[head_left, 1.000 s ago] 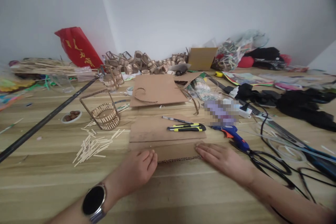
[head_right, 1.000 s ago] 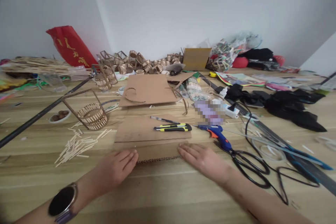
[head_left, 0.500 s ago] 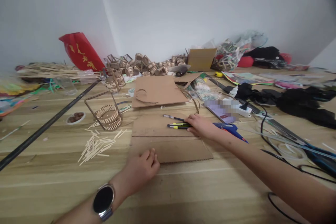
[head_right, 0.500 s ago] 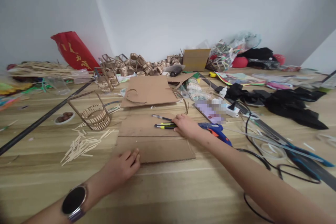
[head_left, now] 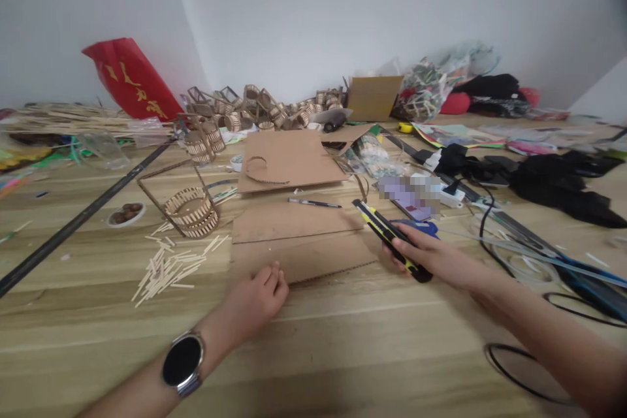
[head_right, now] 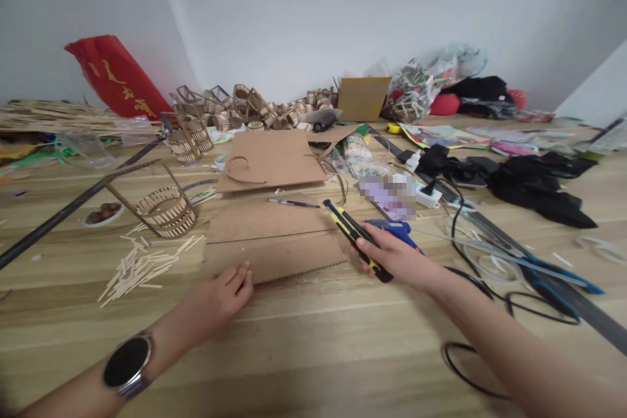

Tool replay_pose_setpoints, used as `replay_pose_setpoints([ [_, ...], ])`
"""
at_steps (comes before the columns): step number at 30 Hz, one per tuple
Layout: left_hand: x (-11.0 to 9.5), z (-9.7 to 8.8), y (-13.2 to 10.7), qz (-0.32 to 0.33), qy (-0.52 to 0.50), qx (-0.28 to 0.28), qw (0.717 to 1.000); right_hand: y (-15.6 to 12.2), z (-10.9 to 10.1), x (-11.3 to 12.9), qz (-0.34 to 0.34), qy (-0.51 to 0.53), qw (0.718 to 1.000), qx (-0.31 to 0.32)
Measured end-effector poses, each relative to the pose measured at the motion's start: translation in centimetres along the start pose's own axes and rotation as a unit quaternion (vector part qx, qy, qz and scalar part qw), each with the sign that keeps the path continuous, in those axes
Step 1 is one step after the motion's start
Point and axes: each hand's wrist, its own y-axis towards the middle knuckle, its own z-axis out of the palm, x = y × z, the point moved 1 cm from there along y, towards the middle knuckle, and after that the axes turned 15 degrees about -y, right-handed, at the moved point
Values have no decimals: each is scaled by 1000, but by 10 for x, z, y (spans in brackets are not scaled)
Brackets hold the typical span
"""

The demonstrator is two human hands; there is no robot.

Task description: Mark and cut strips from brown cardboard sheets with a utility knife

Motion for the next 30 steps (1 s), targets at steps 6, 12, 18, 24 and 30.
replay_pose_setpoints([
  [6, -1, -1, -3, -18, -16, 15, 1000, -32, 8, -22, 89, 42, 993, -65],
  [12, -4, 2, -7, -15, -40, 16, 999, -44, 11, -43, 132, 76, 988, -35],
  [18, -9, 7, -10, 10, -13, 5, 1000, -54, 4, -46, 158, 104, 982, -14],
  [24, -3, 2, -8, 39, -17, 5, 999, -61, 11, -56, 167, 128, 978, 16],
  [30, 22, -17, 15, -18, -158, 8, 987, -58, 1, -64, 210, 139, 968, -4],
])
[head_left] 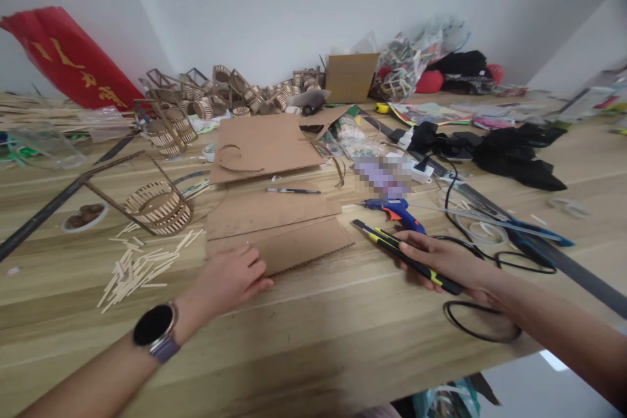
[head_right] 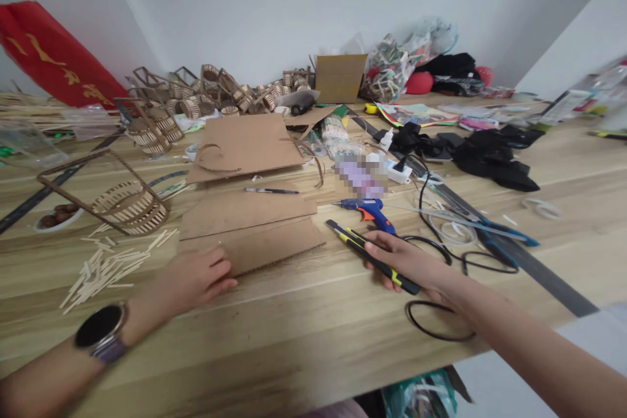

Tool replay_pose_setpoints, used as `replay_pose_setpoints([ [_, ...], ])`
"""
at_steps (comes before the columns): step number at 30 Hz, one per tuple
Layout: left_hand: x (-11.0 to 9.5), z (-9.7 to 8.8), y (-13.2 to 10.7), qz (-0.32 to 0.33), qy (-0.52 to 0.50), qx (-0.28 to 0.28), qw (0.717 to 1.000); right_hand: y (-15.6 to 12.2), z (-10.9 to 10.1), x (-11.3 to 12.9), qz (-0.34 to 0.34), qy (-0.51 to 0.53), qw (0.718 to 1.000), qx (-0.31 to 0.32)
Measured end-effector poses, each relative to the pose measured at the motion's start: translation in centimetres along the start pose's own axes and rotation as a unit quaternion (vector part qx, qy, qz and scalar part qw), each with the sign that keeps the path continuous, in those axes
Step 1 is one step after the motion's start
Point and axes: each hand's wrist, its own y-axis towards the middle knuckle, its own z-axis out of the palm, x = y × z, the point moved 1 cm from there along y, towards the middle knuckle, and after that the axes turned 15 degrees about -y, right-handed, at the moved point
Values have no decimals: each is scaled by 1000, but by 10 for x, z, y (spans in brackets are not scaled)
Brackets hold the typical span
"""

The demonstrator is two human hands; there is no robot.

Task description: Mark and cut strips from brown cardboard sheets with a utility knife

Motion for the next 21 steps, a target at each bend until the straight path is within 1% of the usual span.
replay_pose_setpoints([
  [3, 9, -2, 8, -20, -73, -23, 997, 4, -7, 5, -6, -25, 1000, 9],
  [6, 15, 5, 7, -23, -109, -31, 993, 7, -12, 14, -48, -96, 994, 29],
  [8, 17, 10, 5, -26, -118, -25, 992, 9, -17, 20, -83, -161, 983, 25],
  [10, 17, 13, 4, -23, -121, -18, 992, 12, -23, 25, -115, -238, 964, 21],
  [12, 17, 13, 4, -14, -122, -4, 992, 17, -29, 27, -158, -318, 935, 14],
  [14, 15, 12, 7, 0, -122, 19, 992, 21, -34, 26, -195, -371, 908, 8],
  [18, 10, 10, 17, 27, -125, 70, 989, 26, -39, 22, -228, -417, 880, -1],
  [21, 6, 10, 23, 35, -128, 92, 987, 24, -40, 21, -249, -439, 863, -8],
])
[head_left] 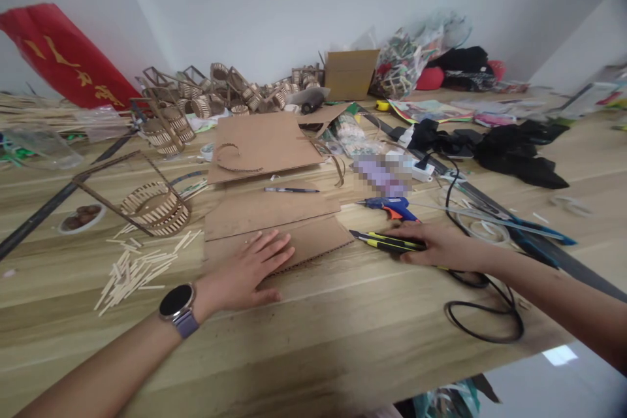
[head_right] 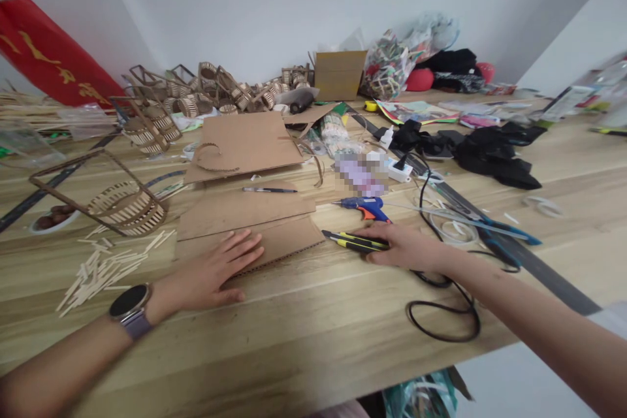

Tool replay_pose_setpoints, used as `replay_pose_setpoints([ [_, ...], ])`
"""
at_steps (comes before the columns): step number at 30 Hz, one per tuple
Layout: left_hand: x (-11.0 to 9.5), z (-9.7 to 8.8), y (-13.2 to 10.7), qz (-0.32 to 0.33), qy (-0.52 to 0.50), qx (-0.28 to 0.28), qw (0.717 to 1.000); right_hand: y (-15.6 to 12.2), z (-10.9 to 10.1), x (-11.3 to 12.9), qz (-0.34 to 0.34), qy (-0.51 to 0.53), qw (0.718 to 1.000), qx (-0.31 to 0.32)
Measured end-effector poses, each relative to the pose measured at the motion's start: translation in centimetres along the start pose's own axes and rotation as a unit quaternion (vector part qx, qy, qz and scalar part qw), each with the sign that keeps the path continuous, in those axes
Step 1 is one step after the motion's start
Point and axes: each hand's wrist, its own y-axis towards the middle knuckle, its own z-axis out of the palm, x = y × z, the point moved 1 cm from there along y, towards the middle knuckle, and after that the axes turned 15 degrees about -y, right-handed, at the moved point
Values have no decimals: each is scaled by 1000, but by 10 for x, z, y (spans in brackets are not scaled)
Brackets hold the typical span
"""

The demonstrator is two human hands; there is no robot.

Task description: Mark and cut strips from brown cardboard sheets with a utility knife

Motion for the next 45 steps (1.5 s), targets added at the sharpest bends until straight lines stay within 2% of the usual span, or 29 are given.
replay_pose_setpoints([
  [6, -4, 2, 4, 0, 2, 10, 1000, -5, -3, 1, -19, -28, 999, 18],
  [12, -7, 8, 2, 13, 11, 8, 1000, -12, -3, -3, -28, -39, 999, -3],
  [18, -12, 15, 0, 14, 0, 16, 1000, -24, 10, 8, -25, -25, 999, -19],
  [22, -12, 6, 2, 33, -8, 15, 999, -32, 20, 17, -12, -35, 998, -43],
  [25, -14, -10, 15, 78, 0, -1, 997, -36, 24, 22, -19, -33, 998, -50],
  [28, -18, -20, 44, 100, 22, 8, 995, -37, 26, 26, -16, -38, 997, -63],
  [31, -23, -15, 77, 118, 37, -3, 992, -40, 30, 28, 0, -50, 996, -75],
  [34, -25, -3, 100, 148, 29, -58, 987, -43, 34, 30, 27, -54, 995, -82],
  [36, -24, 4, 108, 186, 7, -70, 980, -46, 37, 32, 43, -54, 994, -90],
  [39, -22, 6, 112, 227, -31, -39, 973, -47, 41, 36, 48, -59, 991, -107],
  [45, -22, 1, 113, 218, -69, -5, 974, -47, 46, 45, 36, -70, 989, -123],
])
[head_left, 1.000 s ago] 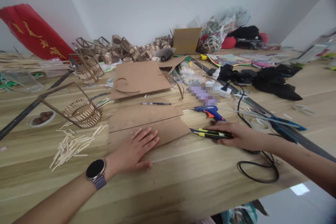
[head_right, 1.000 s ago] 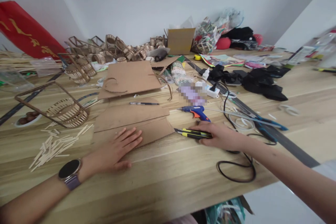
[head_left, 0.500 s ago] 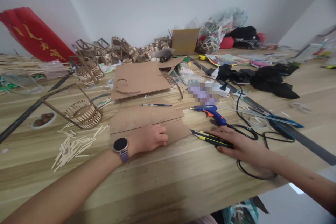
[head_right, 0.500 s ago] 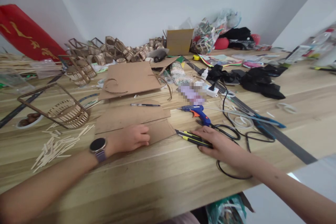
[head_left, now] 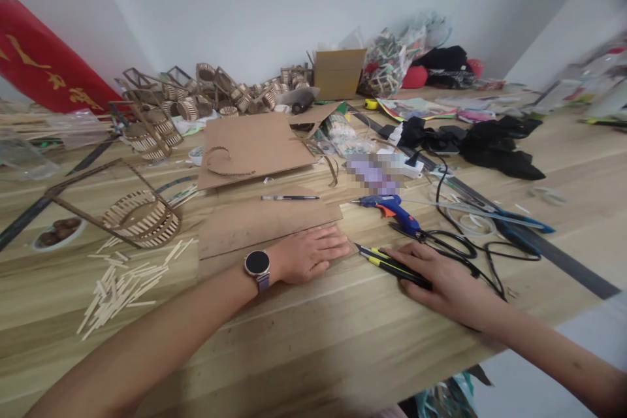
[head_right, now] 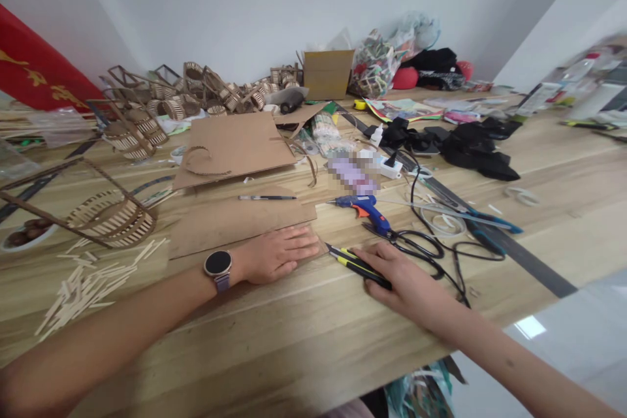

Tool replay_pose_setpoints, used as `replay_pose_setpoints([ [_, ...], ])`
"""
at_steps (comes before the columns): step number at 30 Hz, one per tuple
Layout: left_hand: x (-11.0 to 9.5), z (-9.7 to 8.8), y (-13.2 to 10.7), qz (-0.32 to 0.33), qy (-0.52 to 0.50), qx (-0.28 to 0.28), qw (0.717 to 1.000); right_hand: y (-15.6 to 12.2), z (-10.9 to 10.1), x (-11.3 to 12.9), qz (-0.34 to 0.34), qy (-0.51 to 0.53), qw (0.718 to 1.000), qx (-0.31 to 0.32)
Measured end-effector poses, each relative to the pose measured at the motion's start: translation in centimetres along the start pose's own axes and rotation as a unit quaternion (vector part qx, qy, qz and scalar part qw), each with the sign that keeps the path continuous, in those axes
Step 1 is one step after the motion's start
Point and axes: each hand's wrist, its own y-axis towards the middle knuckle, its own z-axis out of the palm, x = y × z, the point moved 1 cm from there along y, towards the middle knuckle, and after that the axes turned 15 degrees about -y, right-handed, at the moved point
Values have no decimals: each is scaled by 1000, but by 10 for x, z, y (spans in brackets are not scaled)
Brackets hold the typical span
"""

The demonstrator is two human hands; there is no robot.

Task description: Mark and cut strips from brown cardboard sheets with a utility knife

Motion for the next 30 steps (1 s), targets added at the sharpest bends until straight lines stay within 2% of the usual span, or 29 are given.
replay_pose_setpoints([
  [23, 0, 2, 1, -1, -23, -13, 1000, -3, -6, 19, 35, 8, 999, 25],
  [30, 1, 3, 1, -26, -35, -11, 999, -6, -3, 24, 31, 3, 999, 10],
])
